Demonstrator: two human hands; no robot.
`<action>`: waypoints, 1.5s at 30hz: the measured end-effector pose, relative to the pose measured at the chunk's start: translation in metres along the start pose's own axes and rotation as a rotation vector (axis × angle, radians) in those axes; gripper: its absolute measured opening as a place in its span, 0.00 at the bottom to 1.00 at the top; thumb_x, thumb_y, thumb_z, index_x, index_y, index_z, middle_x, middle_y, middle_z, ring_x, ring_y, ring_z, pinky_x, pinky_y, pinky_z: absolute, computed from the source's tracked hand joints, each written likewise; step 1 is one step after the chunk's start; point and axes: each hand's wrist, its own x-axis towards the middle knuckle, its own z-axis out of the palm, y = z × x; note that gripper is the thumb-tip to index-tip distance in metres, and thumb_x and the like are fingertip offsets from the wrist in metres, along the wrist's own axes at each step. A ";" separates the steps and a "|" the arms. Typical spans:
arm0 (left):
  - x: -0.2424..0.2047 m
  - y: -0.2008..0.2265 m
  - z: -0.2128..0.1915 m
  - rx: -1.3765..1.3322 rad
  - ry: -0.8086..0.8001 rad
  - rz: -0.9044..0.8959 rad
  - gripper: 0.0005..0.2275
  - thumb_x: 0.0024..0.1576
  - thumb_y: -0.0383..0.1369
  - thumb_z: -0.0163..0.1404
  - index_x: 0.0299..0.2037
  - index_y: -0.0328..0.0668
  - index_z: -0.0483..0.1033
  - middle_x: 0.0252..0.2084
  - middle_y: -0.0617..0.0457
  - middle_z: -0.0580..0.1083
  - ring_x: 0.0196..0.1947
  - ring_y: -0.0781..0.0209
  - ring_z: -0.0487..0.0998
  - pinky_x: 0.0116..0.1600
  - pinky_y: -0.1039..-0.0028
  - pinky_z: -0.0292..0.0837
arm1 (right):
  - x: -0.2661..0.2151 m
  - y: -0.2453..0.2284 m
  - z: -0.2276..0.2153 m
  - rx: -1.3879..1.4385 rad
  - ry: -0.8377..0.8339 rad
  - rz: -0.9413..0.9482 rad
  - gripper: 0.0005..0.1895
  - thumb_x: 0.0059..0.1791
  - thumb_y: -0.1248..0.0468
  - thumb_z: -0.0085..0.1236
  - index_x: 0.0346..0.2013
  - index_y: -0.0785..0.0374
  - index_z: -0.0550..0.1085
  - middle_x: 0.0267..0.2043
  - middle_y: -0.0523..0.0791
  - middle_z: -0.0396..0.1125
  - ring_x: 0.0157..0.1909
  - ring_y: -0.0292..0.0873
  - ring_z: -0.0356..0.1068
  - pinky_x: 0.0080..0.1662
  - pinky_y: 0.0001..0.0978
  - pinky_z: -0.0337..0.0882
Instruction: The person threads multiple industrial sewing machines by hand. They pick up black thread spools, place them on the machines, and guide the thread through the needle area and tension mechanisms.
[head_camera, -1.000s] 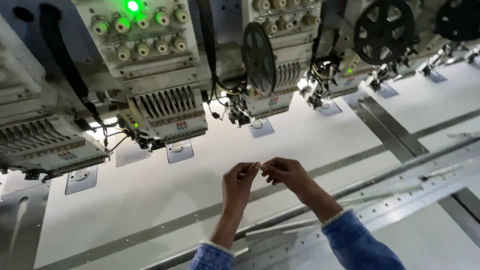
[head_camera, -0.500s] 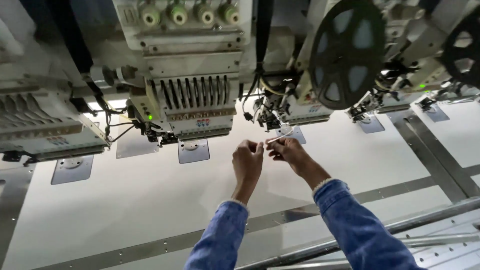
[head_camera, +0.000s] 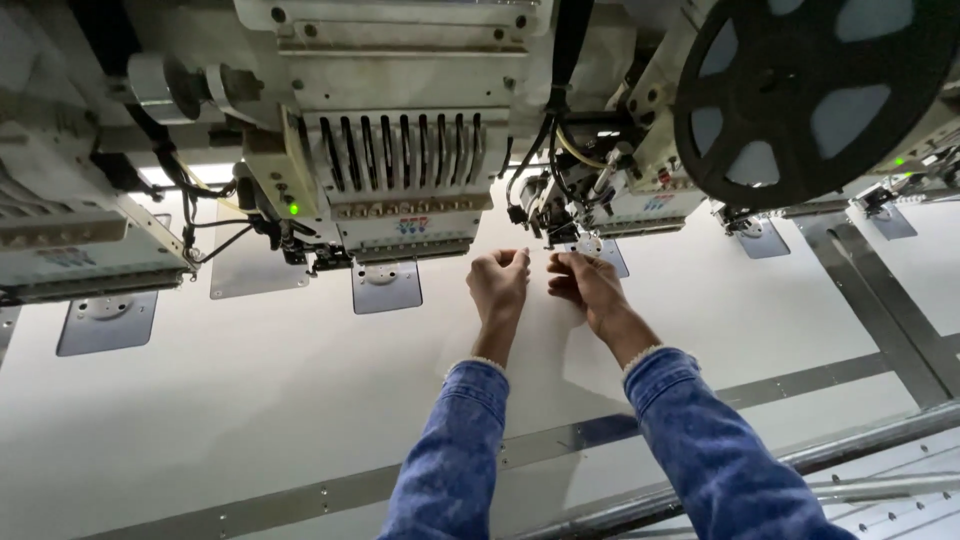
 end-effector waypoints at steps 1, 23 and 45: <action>0.001 0.001 0.002 -0.002 -0.001 0.004 0.08 0.56 0.38 0.56 0.38 0.46 0.84 0.23 0.59 0.80 0.25 0.69 0.82 0.36 0.78 0.81 | 0.000 -0.001 0.003 0.000 0.001 -0.004 0.13 0.49 0.55 0.61 0.41 0.61 0.80 0.39 0.50 0.77 0.33 0.45 0.78 0.40 0.39 0.83; 0.002 0.011 0.008 -0.356 -0.016 -0.120 0.09 0.53 0.34 0.59 0.36 0.35 0.85 0.27 0.47 0.82 0.27 0.63 0.84 0.36 0.81 0.85 | -0.016 -0.008 0.017 -0.122 0.058 -0.081 0.12 0.48 0.57 0.60 0.40 0.62 0.81 0.35 0.51 0.77 0.32 0.43 0.78 0.36 0.34 0.81; 0.006 0.010 0.010 -0.303 -0.038 -0.089 0.08 0.53 0.35 0.59 0.33 0.38 0.85 0.22 0.51 0.80 0.23 0.65 0.83 0.36 0.80 0.84 | -0.016 -0.007 0.019 -0.284 0.107 -0.058 0.13 0.49 0.55 0.59 0.41 0.58 0.82 0.35 0.46 0.78 0.33 0.39 0.78 0.37 0.30 0.79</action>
